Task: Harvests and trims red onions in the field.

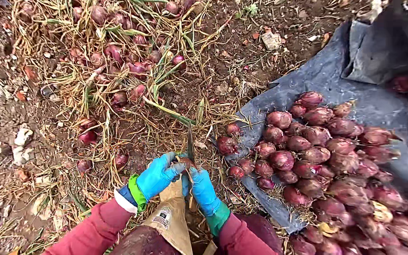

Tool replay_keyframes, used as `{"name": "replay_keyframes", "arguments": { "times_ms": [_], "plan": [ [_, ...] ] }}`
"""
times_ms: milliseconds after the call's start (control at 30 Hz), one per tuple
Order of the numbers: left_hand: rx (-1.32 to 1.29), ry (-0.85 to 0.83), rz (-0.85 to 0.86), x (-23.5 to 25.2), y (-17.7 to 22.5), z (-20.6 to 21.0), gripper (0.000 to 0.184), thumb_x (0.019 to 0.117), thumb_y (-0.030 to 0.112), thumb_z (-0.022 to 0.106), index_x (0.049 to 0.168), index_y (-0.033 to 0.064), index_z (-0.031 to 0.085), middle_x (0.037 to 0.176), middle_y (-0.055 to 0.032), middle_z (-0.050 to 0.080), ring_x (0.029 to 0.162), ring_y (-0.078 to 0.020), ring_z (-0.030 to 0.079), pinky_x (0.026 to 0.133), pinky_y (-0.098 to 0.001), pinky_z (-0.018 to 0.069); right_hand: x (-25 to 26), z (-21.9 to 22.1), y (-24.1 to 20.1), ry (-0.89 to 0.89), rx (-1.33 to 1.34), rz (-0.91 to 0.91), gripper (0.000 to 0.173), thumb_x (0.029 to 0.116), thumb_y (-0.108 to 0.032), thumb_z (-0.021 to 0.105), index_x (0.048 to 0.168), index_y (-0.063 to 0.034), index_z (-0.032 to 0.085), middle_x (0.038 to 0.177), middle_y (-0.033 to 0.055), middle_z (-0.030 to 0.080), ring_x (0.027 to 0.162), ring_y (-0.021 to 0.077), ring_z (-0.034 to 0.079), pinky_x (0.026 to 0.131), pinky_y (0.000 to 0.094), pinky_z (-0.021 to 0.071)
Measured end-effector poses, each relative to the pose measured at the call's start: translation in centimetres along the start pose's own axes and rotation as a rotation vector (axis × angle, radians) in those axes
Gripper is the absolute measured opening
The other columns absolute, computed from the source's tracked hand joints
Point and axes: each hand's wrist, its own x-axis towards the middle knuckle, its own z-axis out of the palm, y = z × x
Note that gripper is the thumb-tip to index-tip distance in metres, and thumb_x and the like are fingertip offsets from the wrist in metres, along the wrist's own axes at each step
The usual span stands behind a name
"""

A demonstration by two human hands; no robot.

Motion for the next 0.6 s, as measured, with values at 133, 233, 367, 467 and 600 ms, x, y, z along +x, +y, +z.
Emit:
{"name": "replay_keyframes", "arguments": {
  "times_ms": [133,233,367,467,600],
  "plan": [
    [0.382,-0.170,0.043,0.8,2.6,-1.1,0.030,0.0958,0.021,0.075,0.125,0.0174,0.070,0.104,0.0007,0.073,0.086,-0.0109,0.070,0.082,-0.0359,0.0616,-0.1,-1.4,-1.6,0.041,-0.083,-0.120,0.089,0.0899,-0.087,0.025,0.095,-0.0063,0.063,0.062,0.0056,0.062,0.048,0.0187,0.061,0.046,0.0361,0.0567],
    [0.810,-0.187,0.132,1.3,3.3,-0.8,0.017,0.1029,0.027,0.063,0.111,0.0165,0.073,0.107,-0.0039,0.072,0.096,-0.0194,0.070,0.087,-0.0466,0.0579,-0.6,-2.8,-2.1,0.032,-0.135,-0.127,0.091,0.0902,-0.087,0.018,0.088,-0.0072,0.063,0.058,0.0057,0.059,0.044,0.0203,0.059,0.042,0.0375,0.0552],
    [0.932,0.017,0.020,2.8,2.9,0.0,0.032,0.1067,0.042,0.052,0.111,0.0174,0.073,0.105,-0.0053,0.074,0.098,-0.0244,0.071,0.085,-0.0541,0.0571,-2.1,-5.7,-1.3,0.059,0.017,-0.109,0.095,0.0860,-0.091,0.024,0.096,-0.0056,0.064,0.055,0.0069,0.056,0.038,0.0207,0.054,0.036,0.0378,0.0508],
    [0.784,0.072,-0.023,2.6,4.1,2.1,0.033,0.1042,0.045,0.056,0.114,0.0174,0.073,0.101,-0.0055,0.074,0.096,-0.0233,0.071,0.088,-0.0524,0.0578,-3.4,-7.4,-0.1,0.040,-0.085,0.040,0.095,0.0923,-0.084,0.019,0.105,-0.0030,0.066,0.059,0.0076,0.058,0.042,0.0206,0.055,0.039,0.0370,0.0521],
    [1.048,-0.459,0.102,1.9,8.1,7.9,0.036,0.1052,0.038,0.050,0.100,0.0071,0.069,0.096,-0.0154,0.071,0.093,-0.0370,0.070,0.076,-0.0636,0.0542,-5.8,-8.9,-0.1,-0.095,-0.266,0.049,0.094,0.0815,-0.095,0.025,0.091,-0.0104,0.065,0.061,0.0047,0.060,0.044,0.0187,0.057,0.041,0.0371,0.0524]
  ]
}}
